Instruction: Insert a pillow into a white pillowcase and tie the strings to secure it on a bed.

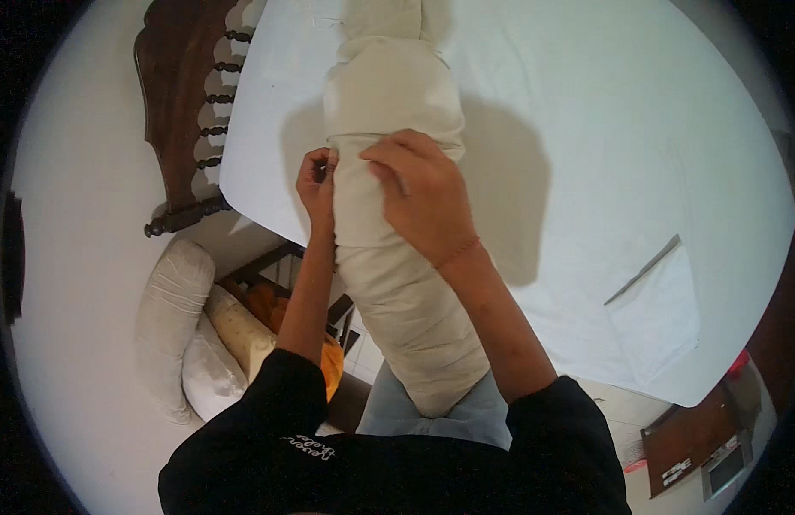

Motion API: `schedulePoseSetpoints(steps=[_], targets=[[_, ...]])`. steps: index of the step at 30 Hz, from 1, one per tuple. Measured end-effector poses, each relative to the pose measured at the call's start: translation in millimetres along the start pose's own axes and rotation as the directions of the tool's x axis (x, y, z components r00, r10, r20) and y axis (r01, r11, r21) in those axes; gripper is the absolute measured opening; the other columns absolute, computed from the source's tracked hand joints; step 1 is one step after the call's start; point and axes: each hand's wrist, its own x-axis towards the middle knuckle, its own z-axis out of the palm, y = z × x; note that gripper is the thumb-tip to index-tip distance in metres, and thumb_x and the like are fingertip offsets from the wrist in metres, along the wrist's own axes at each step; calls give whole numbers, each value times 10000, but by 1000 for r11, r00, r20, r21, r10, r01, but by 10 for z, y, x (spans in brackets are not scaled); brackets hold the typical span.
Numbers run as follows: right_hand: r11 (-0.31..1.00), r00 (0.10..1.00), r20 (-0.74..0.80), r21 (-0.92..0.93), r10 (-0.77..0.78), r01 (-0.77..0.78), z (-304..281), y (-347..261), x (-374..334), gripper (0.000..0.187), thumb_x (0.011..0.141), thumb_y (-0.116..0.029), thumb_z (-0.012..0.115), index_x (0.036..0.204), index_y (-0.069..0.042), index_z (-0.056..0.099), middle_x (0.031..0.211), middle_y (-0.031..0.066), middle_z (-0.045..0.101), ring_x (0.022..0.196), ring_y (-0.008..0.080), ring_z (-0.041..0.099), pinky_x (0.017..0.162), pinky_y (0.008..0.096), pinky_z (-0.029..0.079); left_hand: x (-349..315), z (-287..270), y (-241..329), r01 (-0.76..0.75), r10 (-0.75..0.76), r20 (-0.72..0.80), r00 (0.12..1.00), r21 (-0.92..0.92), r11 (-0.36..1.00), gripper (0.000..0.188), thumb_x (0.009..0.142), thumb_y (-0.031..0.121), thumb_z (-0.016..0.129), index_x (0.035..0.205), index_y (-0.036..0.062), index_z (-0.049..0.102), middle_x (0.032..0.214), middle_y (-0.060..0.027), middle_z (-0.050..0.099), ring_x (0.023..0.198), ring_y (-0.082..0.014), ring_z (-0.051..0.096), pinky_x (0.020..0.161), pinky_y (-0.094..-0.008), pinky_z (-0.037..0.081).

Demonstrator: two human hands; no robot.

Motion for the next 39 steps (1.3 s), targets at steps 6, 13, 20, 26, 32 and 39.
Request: schedulePoseSetpoints(steps=[6,13,20,26,32,39], targets=[[937,994,82,-336,-68,92,-13,76,-188,82,768,-57,728,833,-51,679,920,54,609,876,251,587,755,365,504,-451,220,600,-240,225,99,969,174,955,131,892,16,644,1022,16,660,1045,-79,618,988,-187,574,872,-299,457],[881,951,165,-361,-263,306,-34,53,-452,115,692,10,705,755,-51,631,794,43,567,788,220,566,664,347,455,-384,-132,507,-279,237,180,955,258,925,191,808,-87,648,960,26,673,1009,-101,634,985,-224,600,868,-304,479],[950,956,262,-243,-128,194,-139,-99,-596,199,628,49,671,789,-63,635,824,44,576,824,238,572,730,353,443,-918,-244,502,-306,283,117,952,312,899,266,610,-181,544,792,13,566,867,-125,601,813,-278,588,729,-336,482],[872,834,481,-246,-269,423,48,-197,-338,162,695,-28,693,851,-59,663,933,39,600,949,241,589,817,357,449,-1490,-30,638,-132,141,6,990,384,914,297,634,-200,524,825,25,559,901,-116,592,870,-274,570,735,-326,469],[866,908,333,-339,-256,369,-54,216,-597,120,721,-2,686,813,-71,652,876,26,610,877,202,596,737,341,455,-914,-333,391,-257,248,69,966,335,907,280,726,-195,547,904,12,608,972,-114,638,965,-286,611,837,-352,493],[851,908,220,-326,-355,412,-178,168,-237,187,682,71,667,790,-71,610,861,42,607,848,236,589,717,358,449,490,113,817,-699,649,265,713,339,629,219,795,151,770,1013,145,744,1184,-95,622,1139,-283,552,963,-395,442]])
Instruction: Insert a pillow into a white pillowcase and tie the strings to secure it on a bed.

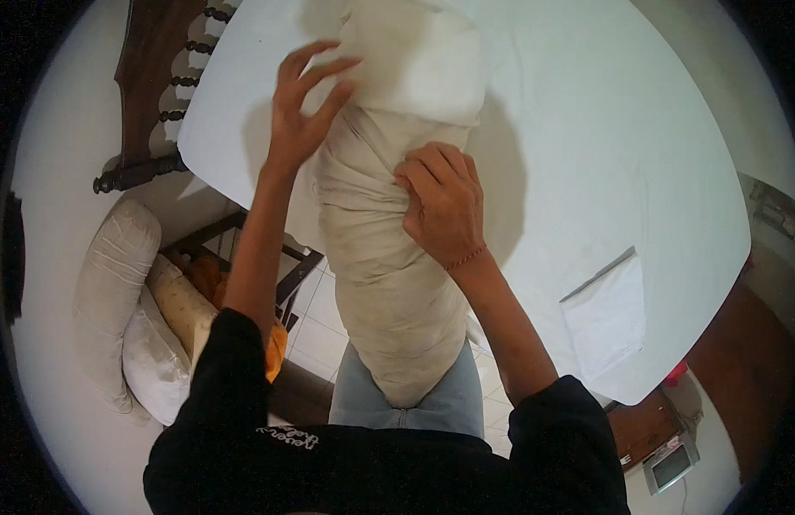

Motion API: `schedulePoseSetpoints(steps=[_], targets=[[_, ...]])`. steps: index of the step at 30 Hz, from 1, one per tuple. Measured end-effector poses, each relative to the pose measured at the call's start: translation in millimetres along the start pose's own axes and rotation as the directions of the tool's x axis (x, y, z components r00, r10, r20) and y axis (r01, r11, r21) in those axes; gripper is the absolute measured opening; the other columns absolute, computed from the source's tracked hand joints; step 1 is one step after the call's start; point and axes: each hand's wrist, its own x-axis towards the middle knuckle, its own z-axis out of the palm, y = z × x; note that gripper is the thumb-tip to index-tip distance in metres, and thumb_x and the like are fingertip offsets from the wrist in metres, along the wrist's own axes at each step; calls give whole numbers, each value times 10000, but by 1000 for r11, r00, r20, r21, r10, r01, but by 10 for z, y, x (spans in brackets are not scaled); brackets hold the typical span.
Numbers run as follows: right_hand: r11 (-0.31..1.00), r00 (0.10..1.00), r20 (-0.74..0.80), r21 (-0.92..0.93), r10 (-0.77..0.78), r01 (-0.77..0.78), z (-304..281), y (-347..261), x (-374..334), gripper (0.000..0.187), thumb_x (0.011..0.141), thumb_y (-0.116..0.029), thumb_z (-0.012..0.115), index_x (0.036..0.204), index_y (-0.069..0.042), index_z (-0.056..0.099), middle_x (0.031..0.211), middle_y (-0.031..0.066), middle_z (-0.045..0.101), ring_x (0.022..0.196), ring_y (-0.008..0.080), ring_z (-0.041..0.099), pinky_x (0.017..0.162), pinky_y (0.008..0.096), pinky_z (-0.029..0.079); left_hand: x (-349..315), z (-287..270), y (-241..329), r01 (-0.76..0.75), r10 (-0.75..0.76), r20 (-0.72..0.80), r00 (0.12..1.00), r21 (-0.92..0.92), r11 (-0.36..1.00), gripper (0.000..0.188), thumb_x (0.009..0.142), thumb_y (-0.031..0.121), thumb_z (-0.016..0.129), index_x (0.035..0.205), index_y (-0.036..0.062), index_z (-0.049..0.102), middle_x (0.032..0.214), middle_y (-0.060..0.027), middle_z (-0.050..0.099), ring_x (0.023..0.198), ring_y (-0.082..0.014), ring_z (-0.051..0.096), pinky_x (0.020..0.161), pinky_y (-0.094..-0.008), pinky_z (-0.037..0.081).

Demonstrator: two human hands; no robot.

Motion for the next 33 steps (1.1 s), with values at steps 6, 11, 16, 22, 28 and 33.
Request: schedulePoseSetpoints(steps=[6,11,16,22,28,33], targets=[[980,980,59,54,190,-193,85,-6,-667,252,634,115,610,809,-64,584,832,65,583,854,262,582,744,365,440,381,456,-76,-76,72,473,878,-12,997,200,827,92,736,1027,93,721,1168,-66,613,1141,-230,572,989,-364,439],[922,934,87,153,347,-357,-250,254,-564,221,701,136,606,839,-37,605,836,82,597,826,261,587,725,359,468,-83,425,-51,408,-476,75,876,-644,647,142,837,-42,697,958,30,717,1071,-54,624,1096,-181,597,1009,-315,470],[790,840,185,287,510,-542,-556,596,-528,82,814,47,678,840,-16,632,840,71,648,834,182,602,764,310,487,-806,421,-105,595,-514,320,796,-570,566,121,901,-50,629,991,21,667,1062,-45,624,1028,-140,599,941,-268,459],[933,941,14,123,338,-337,-602,76,30,113,806,-3,698,911,-46,692,928,59,645,875,224,614,811,337,482,-1059,825,300,540,-700,-43,713,-603,587,117,828,-91,647,855,4,585,835,-30,598,818,-117,545,755,-243,456],[973,921,378,-230,89,1,-264,-82,400,177,799,-46,701,973,-68,724,1074,47,639,1041,240,587,882,374,487,-1070,685,1064,538,-601,-178,779,-302,787,175,792,-122,596,831,48,577,804,-61,599,783,-236,578,809,-334,409],[972,897,440,-224,33,74,-165,15,476,180,776,-77,697,954,-64,722,1109,34,613,1055,216,559,890,371,449,-1326,570,1212,538,-578,-177,797,-230,811,258,681,-139,600,826,70,565,796,-49,593,799,-241,589,855,-350,369]])
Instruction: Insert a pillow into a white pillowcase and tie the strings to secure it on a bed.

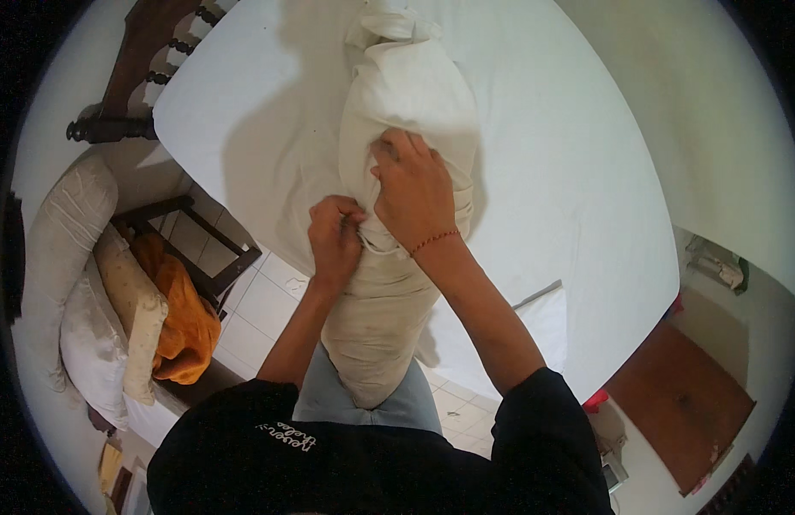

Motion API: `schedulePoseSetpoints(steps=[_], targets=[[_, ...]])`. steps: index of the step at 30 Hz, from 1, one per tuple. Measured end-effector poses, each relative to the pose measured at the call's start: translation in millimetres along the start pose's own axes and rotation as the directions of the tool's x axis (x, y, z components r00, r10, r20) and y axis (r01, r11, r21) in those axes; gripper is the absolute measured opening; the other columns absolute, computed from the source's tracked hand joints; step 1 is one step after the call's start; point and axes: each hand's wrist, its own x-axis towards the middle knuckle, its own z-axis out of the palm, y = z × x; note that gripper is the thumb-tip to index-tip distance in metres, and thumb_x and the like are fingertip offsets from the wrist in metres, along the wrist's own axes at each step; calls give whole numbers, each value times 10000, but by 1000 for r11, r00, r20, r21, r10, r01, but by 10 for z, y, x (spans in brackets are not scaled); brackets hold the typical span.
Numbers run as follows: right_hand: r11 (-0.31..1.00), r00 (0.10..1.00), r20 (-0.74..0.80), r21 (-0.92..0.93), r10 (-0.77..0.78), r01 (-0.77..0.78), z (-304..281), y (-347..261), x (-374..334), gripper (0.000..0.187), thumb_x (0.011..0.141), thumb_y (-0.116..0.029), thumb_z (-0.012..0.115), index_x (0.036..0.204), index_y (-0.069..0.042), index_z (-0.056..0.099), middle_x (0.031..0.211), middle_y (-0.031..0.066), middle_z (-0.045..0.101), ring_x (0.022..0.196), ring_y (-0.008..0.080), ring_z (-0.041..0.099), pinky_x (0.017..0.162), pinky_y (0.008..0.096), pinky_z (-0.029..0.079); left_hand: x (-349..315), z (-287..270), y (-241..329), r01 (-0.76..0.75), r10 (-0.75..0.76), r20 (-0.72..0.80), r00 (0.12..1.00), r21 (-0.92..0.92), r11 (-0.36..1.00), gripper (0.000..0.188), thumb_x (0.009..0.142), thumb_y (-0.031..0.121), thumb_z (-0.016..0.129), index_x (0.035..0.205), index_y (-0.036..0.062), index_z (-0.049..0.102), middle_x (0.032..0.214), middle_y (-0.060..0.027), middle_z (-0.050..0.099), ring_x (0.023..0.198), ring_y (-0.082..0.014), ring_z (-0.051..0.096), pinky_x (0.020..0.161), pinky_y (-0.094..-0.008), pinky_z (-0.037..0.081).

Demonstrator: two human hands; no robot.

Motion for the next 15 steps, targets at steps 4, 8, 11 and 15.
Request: schedulePoseSetpoints(steps=[4,8,11,15], targets=[[963,962,-189,-222,-199,155,25,65,527,188,798,-163,692,970,-105,739,1148,19,640,1067,256,573,927,428,442,-255,115,248,-48,49,80,996,-16,999,275,659,-160,577,812,67,560,797,-61,603,784,-260,573,812,-346,396],[820,926,313,-573,211,8,64,601,883,221,835,-251,618,962,-134,756,1101,45,689,1045,276,609,925,443,438,-491,164,541,-21,46,279,959,-90,996,269,636,-129,596,804,79,558,757,-39,558,793,-246,566,787,-366,358],[797,808,426,-597,408,-87,48,932,780,261,839,-310,621,983,-139,756,1071,64,704,1076,257,612,952,442,439,-518,185,482,43,23,366,930,-171,984,254,641,-131,592,804,61,565,755,-45,566,792,-231,573,780,-350,375],[813,796,242,-362,555,-456,-136,1589,580,230,820,-319,676,964,-161,760,1063,70,693,1076,244,612,944,422,455,-321,464,-94,540,-263,523,811,-495,680,130,799,-88,598,878,9,631,862,-61,646,831,-162,590,802,-288,463]])
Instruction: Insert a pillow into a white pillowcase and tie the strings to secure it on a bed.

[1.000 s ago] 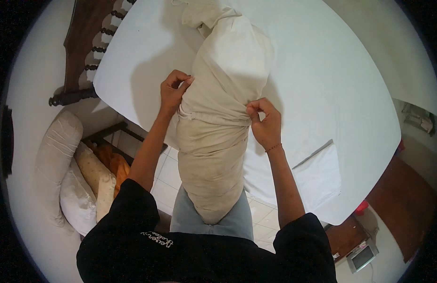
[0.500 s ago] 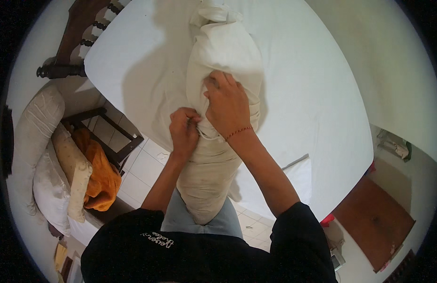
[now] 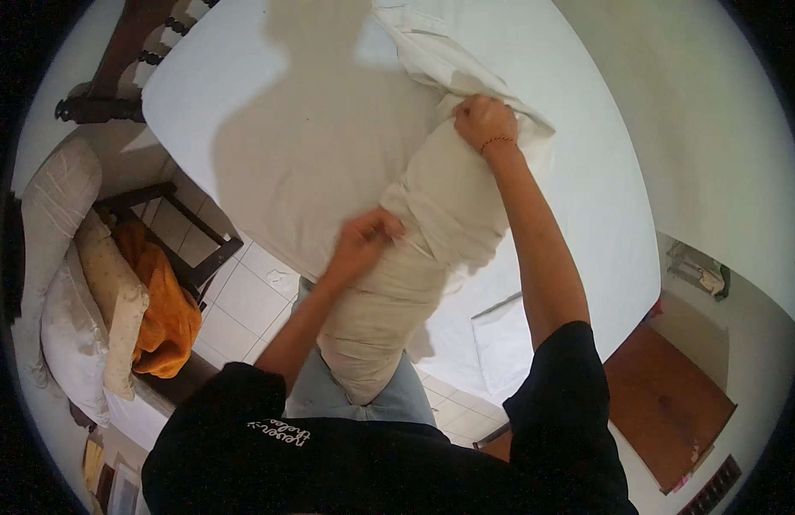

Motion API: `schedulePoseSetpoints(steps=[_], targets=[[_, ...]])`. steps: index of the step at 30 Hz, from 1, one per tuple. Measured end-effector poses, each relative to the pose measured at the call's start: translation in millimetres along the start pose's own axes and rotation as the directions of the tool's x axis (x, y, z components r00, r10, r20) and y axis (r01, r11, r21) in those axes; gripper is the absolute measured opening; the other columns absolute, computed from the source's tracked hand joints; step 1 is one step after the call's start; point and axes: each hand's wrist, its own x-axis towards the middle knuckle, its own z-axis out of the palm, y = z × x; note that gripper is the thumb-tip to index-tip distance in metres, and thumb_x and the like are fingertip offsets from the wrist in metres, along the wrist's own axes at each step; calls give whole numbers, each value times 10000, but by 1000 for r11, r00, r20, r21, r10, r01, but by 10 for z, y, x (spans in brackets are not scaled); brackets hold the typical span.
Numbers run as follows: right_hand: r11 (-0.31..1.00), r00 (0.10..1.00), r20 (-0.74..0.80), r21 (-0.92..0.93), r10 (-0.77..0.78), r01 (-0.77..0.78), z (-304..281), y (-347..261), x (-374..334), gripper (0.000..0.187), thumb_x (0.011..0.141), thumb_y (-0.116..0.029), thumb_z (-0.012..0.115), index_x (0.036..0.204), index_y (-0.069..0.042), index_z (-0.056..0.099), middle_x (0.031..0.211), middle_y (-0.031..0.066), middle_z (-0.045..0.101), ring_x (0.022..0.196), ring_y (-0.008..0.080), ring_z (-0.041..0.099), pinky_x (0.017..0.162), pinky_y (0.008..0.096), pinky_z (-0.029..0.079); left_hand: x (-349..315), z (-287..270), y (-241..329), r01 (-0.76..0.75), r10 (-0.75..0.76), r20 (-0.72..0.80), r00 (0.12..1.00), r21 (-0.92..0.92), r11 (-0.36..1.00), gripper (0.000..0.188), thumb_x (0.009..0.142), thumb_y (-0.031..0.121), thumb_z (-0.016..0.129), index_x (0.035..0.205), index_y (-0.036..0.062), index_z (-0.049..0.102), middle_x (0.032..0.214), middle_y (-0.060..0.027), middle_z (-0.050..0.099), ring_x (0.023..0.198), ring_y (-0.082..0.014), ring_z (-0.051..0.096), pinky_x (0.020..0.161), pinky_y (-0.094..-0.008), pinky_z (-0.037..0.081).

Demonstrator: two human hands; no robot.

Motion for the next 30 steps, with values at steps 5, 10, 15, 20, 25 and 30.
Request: schedulePoseSetpoints(steps=[5,10,15,20,25,30], targets=[[918,797,-478,-55,-369,392,-65,-155,-488,138,802,-196,718,930,-162,759,1032,50,653,938,273,616,821,395,493,962,-489,-112,-248,263,-116,958,131,960,254,922,-82,502,1115,11,638,1104,-62,663,929,-132,585,904,-281,467],[916,922,-317,254,-223,309,56,-406,-1064,150,809,-191,715,954,-171,750,1029,25,619,983,259,587,854,409,475,1137,-627,-204,-84,86,52,995,-34,996,112,915,-43,555,1003,-5,613,939,-9,636,957,-100,560,855,-266,460],[972,802,-552,-92,-230,215,-29,-221,-775,174,850,-236,679,1004,-206,754,1161,60,598,1094,239,573,933,363,470,486,-417,-244,-79,79,15,997,66,995,66,881,-34,575,883,2,519,833,8,528,840,-98,476,798,-231,411],[833,987,-151,537,-64,136,-116,-22,-300,205,900,-299,629,1038,-202,747,1167,101,631,1111,246,592,964,364,467,-157,-362,204,-56,52,22,998,209,976,154,774,-99,558,877,5,512,801,-54,496,802,-192,485,772,-277,408],[817,972,-201,534,-125,216,-230,-408,-412,131,868,-191,679,941,-98,735,1094,94,671,1034,270,629,912,360,496,-466,-570,272,-216,100,294,951,396,893,210,697,-86,606,821,40,493,800,-67,480,845,-266,485,958,-370,335],[619,803,-446,516,-396,592,77,-478,-809,104,812,-75,737,913,-58,717,983,77,680,921,257,644,798,354,522,-384,-962,268,-233,157,183,971,549,803,171,719,-51,606,802,52,497,779,-83,499,835,-255,509,931,-356,319]])
